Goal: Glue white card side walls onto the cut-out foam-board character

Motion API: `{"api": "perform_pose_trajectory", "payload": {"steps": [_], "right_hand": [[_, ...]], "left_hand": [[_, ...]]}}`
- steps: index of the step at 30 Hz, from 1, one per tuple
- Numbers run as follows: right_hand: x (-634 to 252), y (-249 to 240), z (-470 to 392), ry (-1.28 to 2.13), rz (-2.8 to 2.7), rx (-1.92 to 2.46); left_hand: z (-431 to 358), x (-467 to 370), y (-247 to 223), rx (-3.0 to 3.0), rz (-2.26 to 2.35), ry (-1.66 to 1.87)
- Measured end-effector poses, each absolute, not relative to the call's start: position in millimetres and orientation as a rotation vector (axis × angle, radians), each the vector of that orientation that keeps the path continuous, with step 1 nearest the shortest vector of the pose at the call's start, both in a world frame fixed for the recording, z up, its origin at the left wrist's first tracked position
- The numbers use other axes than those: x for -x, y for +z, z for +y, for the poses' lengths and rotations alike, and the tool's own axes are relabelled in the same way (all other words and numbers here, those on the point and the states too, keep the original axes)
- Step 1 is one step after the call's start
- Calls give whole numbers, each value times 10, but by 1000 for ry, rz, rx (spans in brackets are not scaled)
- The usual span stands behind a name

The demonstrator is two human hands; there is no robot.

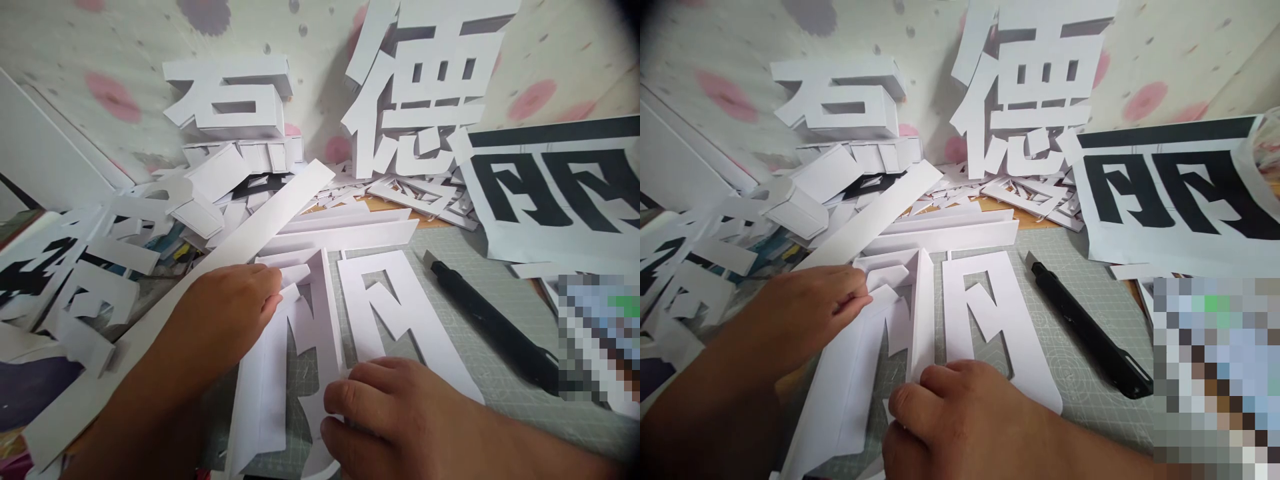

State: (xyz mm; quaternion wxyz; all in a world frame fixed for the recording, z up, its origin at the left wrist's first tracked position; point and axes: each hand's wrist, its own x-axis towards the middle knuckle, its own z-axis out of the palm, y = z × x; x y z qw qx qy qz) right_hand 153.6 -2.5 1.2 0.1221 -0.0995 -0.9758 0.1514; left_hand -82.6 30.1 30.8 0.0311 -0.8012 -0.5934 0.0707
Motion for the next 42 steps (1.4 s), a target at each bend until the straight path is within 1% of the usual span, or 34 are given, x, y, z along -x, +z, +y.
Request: {"api": "perform_pose_trajectory", "payload": {"steps": [16,32,42], "right_hand": [[-1556,-16,-22,429,-2848,283],[-1567,-30,-19,464,-2926,258],[-1556,-29,-16,458,-2881,284]], "left_hand": [[255,833,258,2412,-1777,161],[236,771,278,2395,-1773,223],[232,748,320,2435,-1792,312]]}}
